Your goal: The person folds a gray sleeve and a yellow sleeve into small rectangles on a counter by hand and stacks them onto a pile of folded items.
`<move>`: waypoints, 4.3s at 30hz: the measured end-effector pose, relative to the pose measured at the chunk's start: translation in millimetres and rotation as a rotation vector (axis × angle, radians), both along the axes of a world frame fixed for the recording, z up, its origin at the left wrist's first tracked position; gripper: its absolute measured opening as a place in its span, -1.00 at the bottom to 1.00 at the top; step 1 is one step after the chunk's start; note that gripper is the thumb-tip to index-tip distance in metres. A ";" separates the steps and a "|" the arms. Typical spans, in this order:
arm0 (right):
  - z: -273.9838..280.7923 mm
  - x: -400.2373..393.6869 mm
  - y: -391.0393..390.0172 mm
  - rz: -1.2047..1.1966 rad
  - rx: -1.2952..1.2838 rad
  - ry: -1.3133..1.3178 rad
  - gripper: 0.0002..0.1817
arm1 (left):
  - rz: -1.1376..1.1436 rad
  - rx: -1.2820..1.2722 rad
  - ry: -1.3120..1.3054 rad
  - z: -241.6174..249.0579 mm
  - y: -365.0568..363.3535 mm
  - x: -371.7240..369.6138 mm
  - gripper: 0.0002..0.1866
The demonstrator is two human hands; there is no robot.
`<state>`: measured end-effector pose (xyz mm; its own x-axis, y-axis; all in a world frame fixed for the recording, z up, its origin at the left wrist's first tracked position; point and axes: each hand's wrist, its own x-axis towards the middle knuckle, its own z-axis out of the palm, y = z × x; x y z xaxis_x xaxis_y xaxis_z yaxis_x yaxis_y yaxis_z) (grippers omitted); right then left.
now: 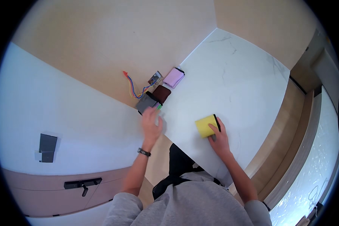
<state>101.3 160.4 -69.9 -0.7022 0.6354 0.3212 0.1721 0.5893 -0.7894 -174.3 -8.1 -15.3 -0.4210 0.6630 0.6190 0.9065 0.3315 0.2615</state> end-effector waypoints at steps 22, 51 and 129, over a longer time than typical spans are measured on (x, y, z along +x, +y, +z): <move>20.4 -105.6 6.9 -0.022 -0.706 0.197 -0.52 | 0.135 0.613 -1.813 -45.4 64.9 58.2 -0.78; 6.1 -312.6 27.8 0.396 -1.334 0.203 -0.47 | 0.064 0.389 -1.249 -71.9 -5.7 51.2 -0.93; -2.9 -84.0 -6.5 0.026 -0.741 0.167 -0.80 | -0.027 -0.042 -0.103 24.8 49.8 -10.7 -0.49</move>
<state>17.3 153.9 -72.8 -0.6994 0.7102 -0.0804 0.0093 -0.1034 -0.9946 -185.0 41.7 9.5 -0.4630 0.6993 0.5446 0.8841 0.3201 0.3405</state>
